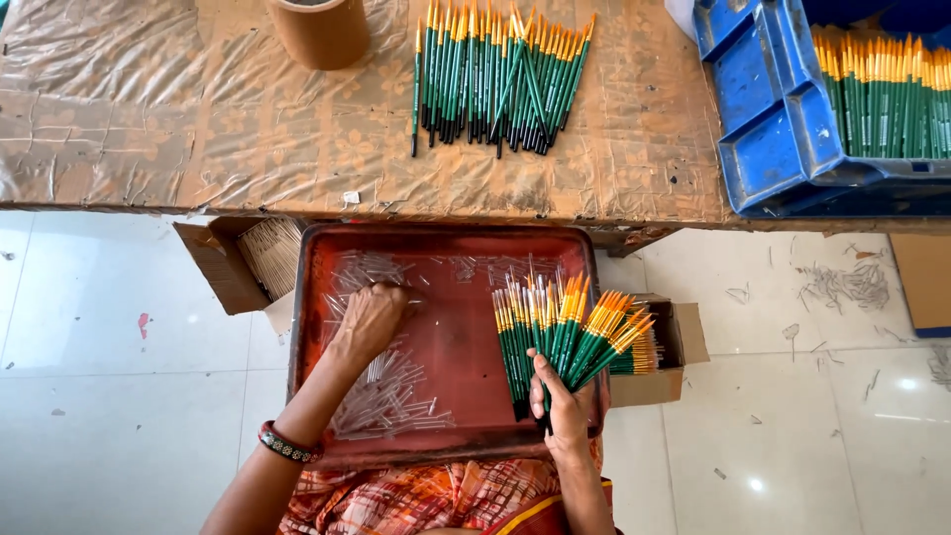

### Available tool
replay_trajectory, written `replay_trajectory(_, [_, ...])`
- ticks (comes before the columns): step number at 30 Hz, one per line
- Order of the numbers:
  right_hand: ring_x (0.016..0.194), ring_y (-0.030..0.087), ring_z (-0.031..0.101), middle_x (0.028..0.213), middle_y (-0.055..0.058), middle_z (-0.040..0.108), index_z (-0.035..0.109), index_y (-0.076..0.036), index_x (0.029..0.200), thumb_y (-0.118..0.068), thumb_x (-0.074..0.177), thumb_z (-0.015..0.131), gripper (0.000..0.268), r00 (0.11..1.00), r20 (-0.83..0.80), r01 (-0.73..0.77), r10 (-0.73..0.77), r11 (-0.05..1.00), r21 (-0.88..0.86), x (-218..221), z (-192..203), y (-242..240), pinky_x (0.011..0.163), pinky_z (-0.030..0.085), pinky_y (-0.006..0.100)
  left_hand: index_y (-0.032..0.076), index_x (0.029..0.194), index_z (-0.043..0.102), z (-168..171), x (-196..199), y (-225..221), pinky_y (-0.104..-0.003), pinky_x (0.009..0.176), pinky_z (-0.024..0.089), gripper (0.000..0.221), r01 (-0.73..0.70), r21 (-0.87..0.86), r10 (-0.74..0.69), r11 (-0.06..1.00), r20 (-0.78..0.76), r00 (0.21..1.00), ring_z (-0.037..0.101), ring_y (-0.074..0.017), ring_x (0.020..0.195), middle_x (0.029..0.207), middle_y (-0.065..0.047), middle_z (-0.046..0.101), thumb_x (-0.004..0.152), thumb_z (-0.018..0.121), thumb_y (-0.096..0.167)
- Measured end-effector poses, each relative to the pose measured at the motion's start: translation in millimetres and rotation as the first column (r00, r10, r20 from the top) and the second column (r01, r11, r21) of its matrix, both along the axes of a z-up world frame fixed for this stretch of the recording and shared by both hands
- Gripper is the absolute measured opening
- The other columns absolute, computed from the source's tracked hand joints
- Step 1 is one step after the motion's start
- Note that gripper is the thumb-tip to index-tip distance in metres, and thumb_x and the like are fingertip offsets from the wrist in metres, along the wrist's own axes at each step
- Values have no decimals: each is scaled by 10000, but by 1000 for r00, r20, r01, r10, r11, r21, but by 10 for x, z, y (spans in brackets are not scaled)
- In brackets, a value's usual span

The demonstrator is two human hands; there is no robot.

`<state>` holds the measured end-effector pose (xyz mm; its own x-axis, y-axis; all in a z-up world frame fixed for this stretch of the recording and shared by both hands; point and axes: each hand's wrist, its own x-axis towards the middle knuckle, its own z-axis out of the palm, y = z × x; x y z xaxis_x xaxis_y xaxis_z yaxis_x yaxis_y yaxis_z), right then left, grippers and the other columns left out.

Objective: Applying plastic sleeves to paintbrush bristles and bundling them for packaging.

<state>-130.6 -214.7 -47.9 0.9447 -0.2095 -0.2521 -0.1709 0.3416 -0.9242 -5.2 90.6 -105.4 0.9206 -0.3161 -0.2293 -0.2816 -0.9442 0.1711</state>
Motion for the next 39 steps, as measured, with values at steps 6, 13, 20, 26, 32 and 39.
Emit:
replay_trajectory(6, [464,72,528,807,86,724,699,20,999,-52,915,728,115,986,121,-105,114,991,-81,-93,36,72,346,389,226,17,1142,662,981,-57,-464,-313,822,642,260,-295,-871,-88,394,-355,931,789,-186,971,1065,-115,794,1024,579,234])
replay_trajectory(13, [439,67,556,887,129,779,698,-18,975,-55,845,778,157,986,95,-121,139,977,-173,-199,-43,45,335,418,231,19,1220,568,1286,-16,-707,-350,843,639,275,-467,-883,-299,-38,-436,849,734,-179,1001,1122,-120,746,1083,490,245])
replay_trajectory(20, [442,70,580,875,151,794,716,-14,950,-70,839,783,141,989,104,-86,106,980,-181,-208,-52,50,324,425,235,28,1220,547,1373,-96,-797,-375,873,669,250,-456,-881,-293,-127,-406,866,750,-179,1015,1118,-110,735,1092,456,223])
replay_trajectory(26, [411,97,574,670,84,725,769,-47,887,-152,891,776,105,981,119,-63,157,824,-563,-102,-170,-37,352,416,281,9,1182,561,1342,-183,-985,-341,722,686,235,-418,-899,-116,132,-433,894,764,-191,902,1038,-140,753,1063,521,207])
replay_trajectory(32, [595,116,679,775,53,734,748,-31,1008,-234,947,717,214,933,302,201,198,410,-890,51,169,-106,481,527,298,26,1185,635,796,-142,-1099,-367,680,657,253,-301,-796,110,524,-288,951,788,-237,826,952,-173,789,1027,615,222])
replay_trajectory(39, [486,92,571,747,97,709,760,25,1032,-125,920,759,188,999,28,-10,21,935,-353,8,308,-5,343,395,235,11,1133,709,777,-123,-1049,-342,790,670,247,-196,-909,-130,366,-259,957,811,-200,941,1015,-133,815,1000,677,218])
